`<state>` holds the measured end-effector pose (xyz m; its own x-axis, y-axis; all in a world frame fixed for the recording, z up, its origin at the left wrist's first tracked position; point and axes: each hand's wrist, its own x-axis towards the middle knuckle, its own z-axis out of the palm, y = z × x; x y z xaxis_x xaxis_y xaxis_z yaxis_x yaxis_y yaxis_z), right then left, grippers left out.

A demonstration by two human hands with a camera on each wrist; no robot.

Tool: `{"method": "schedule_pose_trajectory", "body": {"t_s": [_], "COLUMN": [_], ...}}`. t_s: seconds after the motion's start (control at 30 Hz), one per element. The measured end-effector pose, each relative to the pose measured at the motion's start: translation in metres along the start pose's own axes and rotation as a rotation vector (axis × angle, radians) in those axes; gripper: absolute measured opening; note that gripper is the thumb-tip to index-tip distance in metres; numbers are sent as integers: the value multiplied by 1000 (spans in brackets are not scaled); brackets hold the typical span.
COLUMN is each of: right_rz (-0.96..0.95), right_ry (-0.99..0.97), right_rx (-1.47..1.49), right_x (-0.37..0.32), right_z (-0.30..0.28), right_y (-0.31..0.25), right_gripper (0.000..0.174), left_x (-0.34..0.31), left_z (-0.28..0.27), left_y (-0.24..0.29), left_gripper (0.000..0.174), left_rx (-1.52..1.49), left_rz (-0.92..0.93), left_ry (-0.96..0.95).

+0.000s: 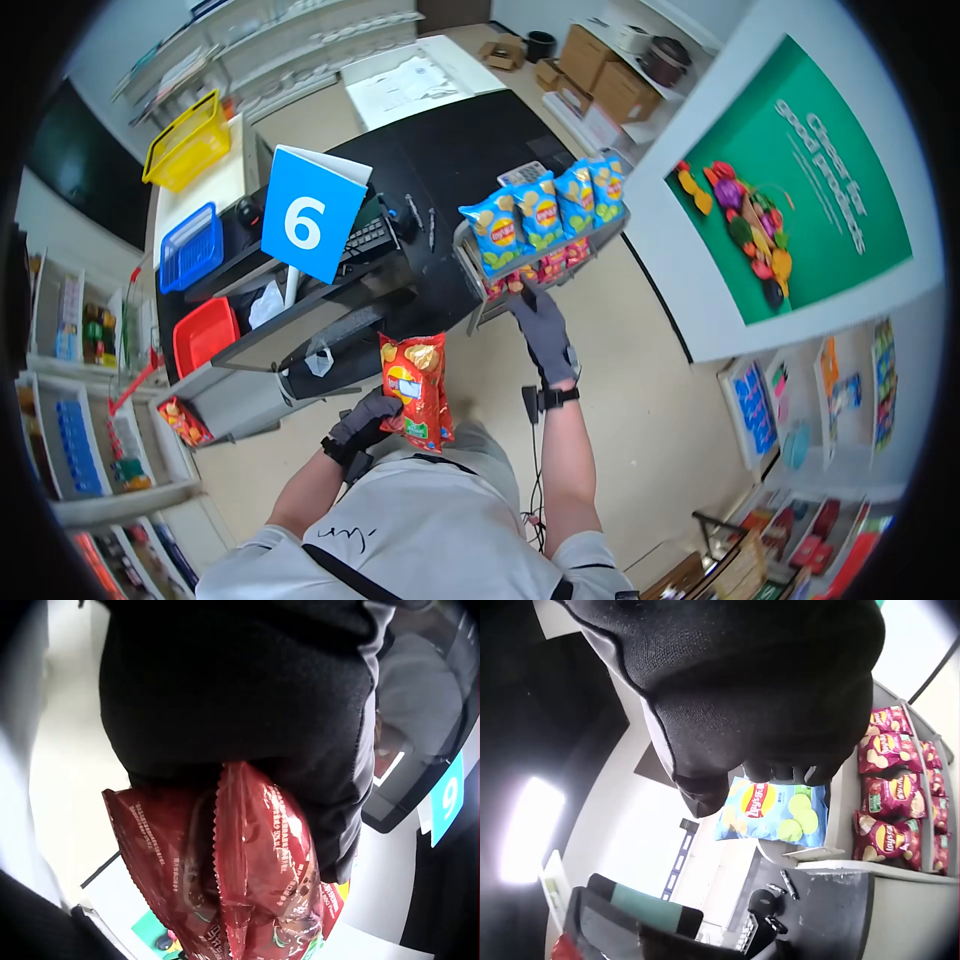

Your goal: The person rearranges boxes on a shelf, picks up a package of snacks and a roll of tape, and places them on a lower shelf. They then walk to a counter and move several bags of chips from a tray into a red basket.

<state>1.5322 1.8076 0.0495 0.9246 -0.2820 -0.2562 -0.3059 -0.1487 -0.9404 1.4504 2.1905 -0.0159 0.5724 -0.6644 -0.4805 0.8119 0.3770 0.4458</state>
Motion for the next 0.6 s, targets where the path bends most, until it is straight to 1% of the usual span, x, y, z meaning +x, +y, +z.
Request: {"method": "schedule_pose_trajectory", "body": {"t_s": [0.03, 0.07, 0.13, 0.17, 0.2, 0.23, 0.3, 0.37, 0.43, 0.5, 0.57, 0.6], "right_rz": [-63, -70, -330, -462, -471, -429, -344, -377, -365, -445, -435, -453], "right_ry": [-22, -67, -32, -14, -67, -107, -184, -222, -235, -380, -257, -293], "right_rx": [-25, -38, -113, -133, -126, -140, -180, -277, -292, -201, -368, -370], "right_x": [29, 58, 121, 140, 155, 163, 176, 204, 208, 215, 220, 218], "right_z": [-1, 0, 5, 11, 14, 18, 21, 23, 23, 26, 30, 33], "right_y": [0, 2, 15, 13, 11, 5, -4, 12, 7, 8, 12, 15], "right_gripper": [62, 62, 64, 66, 66, 65, 63, 54, 47, 51, 58, 58], "left_x": [-2, -4, -8, -11, -15, -19, -24, -36, -47, -57, -72, -77], "left_z": [4, 9, 15, 16, 15, 15, 7, 6, 20, 31, 33, 32], "left_y": [-3, -8, -25, -35, -44, -51, -65, -85, -95, -102, -113, -117], "left_gripper": [66, 66, 66, 65, 65, 64, 63, 62, 61, 58, 59, 60], "left_rx": [-19, -40, -97, -110, -121, -129, -168, -214, -265, -307, -372, -405], "left_rz": [29, 63, 142, 180, 214, 244, 299, 371, 471, 558, 651, 700], "left_ry": [29, 60, 128, 183, 238, 293, 324, 332, 410, 468, 500, 496]}}
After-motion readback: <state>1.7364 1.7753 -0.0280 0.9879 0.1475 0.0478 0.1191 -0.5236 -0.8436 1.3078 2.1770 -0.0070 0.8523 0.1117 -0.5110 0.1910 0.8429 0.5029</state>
